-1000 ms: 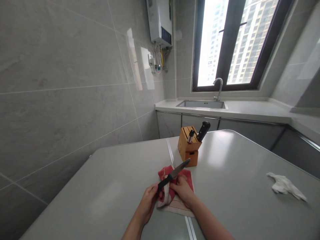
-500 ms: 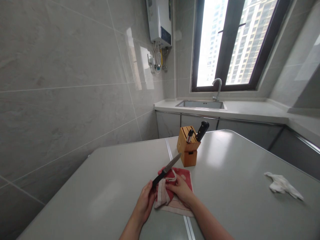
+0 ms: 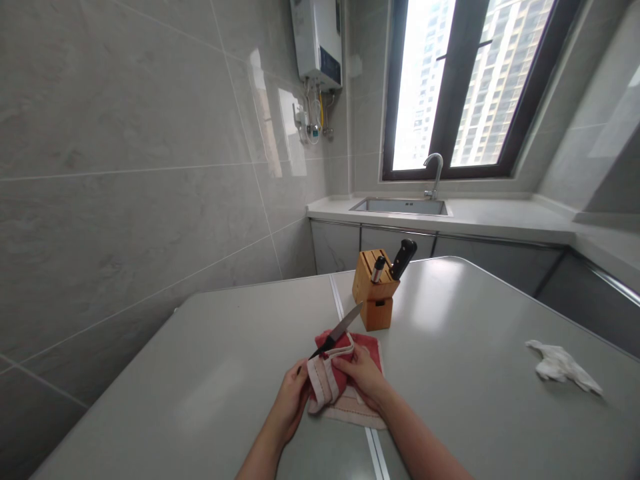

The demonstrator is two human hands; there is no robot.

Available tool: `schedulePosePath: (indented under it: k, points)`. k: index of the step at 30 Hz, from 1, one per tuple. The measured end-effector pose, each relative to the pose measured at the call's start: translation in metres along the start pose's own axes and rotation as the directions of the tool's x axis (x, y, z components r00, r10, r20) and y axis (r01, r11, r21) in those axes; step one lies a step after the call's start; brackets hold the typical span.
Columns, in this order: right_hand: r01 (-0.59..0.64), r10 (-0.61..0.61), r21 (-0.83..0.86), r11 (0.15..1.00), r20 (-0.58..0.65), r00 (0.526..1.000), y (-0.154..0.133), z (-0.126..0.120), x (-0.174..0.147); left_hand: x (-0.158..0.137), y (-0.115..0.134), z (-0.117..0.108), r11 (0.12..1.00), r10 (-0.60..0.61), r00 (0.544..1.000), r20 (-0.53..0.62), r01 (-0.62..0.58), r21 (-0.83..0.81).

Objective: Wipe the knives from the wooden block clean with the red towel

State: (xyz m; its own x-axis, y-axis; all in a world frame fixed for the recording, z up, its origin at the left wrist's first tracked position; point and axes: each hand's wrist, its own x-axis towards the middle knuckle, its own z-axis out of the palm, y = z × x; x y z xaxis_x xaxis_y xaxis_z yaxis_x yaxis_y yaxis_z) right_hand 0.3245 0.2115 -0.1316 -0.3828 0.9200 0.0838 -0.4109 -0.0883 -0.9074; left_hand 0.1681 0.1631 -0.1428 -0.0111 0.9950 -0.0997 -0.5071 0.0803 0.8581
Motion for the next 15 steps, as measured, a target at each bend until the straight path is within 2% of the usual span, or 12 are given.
schedulePosePath:
  k: [7, 15]
  points:
    - [-0.027, 0.027, 0.021, 0.999, -0.033, 0.999, 0.0036, -0.0030, 0.0014, -0.0004, 0.0001, 0.0021, 0.983, 0.033, 0.999, 0.000, -0.032, 0.183]
    - [-0.042, 0.054, 0.231, 0.972, -0.046, 0.997, 0.0049, -0.0056, 0.0060, 0.0003, -0.0008, 0.0034, 0.959, 0.032, 0.999, 0.005, -0.032, 0.281]
